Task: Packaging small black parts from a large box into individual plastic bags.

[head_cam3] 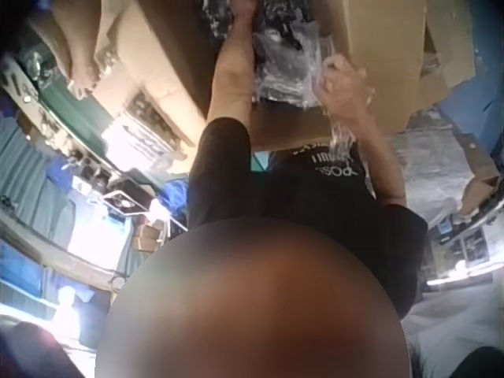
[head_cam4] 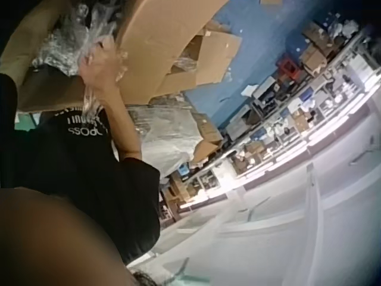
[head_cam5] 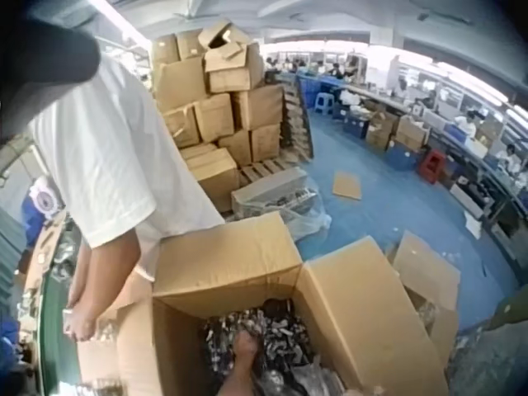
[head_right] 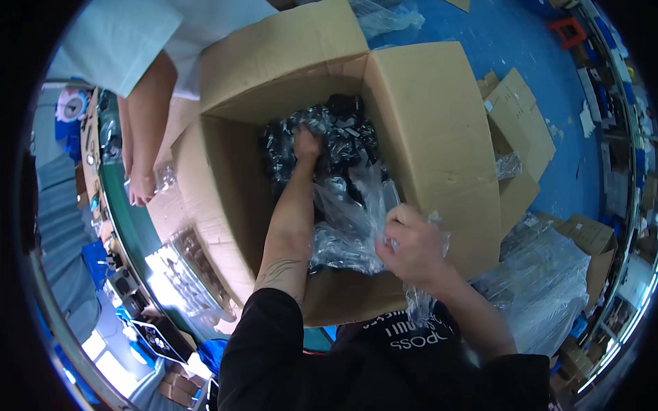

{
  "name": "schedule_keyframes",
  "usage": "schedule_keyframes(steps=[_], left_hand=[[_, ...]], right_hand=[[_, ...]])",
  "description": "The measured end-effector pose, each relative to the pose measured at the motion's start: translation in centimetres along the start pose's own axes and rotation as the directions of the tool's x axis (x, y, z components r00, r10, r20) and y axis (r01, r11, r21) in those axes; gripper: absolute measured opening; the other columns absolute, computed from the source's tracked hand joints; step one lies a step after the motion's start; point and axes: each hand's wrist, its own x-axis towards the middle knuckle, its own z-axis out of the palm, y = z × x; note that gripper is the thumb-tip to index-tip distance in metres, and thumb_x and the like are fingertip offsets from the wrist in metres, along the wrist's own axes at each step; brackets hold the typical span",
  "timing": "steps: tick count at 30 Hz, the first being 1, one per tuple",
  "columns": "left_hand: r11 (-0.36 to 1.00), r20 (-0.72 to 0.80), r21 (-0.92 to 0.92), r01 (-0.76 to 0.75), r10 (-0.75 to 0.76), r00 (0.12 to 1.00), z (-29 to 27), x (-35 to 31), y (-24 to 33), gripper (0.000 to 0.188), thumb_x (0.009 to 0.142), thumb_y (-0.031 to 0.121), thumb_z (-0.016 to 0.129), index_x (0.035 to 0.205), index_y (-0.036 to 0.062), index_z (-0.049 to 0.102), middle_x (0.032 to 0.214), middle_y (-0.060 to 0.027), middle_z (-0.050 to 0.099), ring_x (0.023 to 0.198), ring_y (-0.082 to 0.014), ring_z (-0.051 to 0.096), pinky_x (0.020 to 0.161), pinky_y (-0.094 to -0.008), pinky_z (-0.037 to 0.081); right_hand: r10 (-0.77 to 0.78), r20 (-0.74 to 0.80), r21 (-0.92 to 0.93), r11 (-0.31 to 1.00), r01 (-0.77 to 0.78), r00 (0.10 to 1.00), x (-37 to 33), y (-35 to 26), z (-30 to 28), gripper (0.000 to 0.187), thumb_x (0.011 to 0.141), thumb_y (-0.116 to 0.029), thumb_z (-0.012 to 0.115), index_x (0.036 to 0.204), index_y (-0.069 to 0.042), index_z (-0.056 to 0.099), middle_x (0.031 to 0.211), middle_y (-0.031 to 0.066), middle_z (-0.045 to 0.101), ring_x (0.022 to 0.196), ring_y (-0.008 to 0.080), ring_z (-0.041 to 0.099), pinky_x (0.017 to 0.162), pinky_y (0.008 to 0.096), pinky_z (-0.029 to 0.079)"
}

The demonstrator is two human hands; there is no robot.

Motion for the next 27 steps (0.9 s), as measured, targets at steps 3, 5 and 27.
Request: schedule_keyframes(steps=[3,5,27], left_hand=[[0.961,0.229,0.206,0.186,-0.233,0.945,-1.0,1.4,1.3,0.026,0.082,0.018,0.055,0.1,-0.0007,0.057,0.091,-0.0159,0.063,0.091,-0.0371,0.057,0.081,-0.04,0.045],[0.988,0.22,0.104,0.11,-0.131,0.967,-2.7,0.6,0.8,0.025,0.083,0.017,0.054,0.1,-0.0005,0.057,0.091,-0.0158,0.063,0.09,-0.0361,0.057,0.081,-0.0393,0.045],[-0.527,0.016,-0.835,0.161,0.269,0.963,-20.3,-17.8,8.5,0.026,0.084,0.032,0.041,0.087,0.0072,0.051,0.069,-0.0099,0.051,0.058,-0.0209,0.048,0.074,-0.0442,0.049]], right_hand=[[0.013,-0.053,0.044,0.999,-0.011,0.999,-1.4,2.6,1.3,0.014,0.07,0.002,0.057,0.058,-0.005,0.052,0.057,0.0041,0.058,0.047,0.0201,0.048,0.048,0.0283,0.04],[-0.029,-0.034,0.114,0.993,0.033,0.999,-1.9,3.6,2.1,0.011,0.069,0.001,0.057,0.06,-0.005,0.054,0.058,0.0046,0.059,0.047,0.0202,0.049,0.049,0.0282,0.04],[0.358,0.38,0.543,0.66,-0.519,0.853,-2.1,2.0,4.1,0.029,0.086,-0.025,0.057,0.074,0.0,0.065,0.055,-0.0006,0.05,0.051,0.0077,0.039,0.048,0.0213,0.034]])
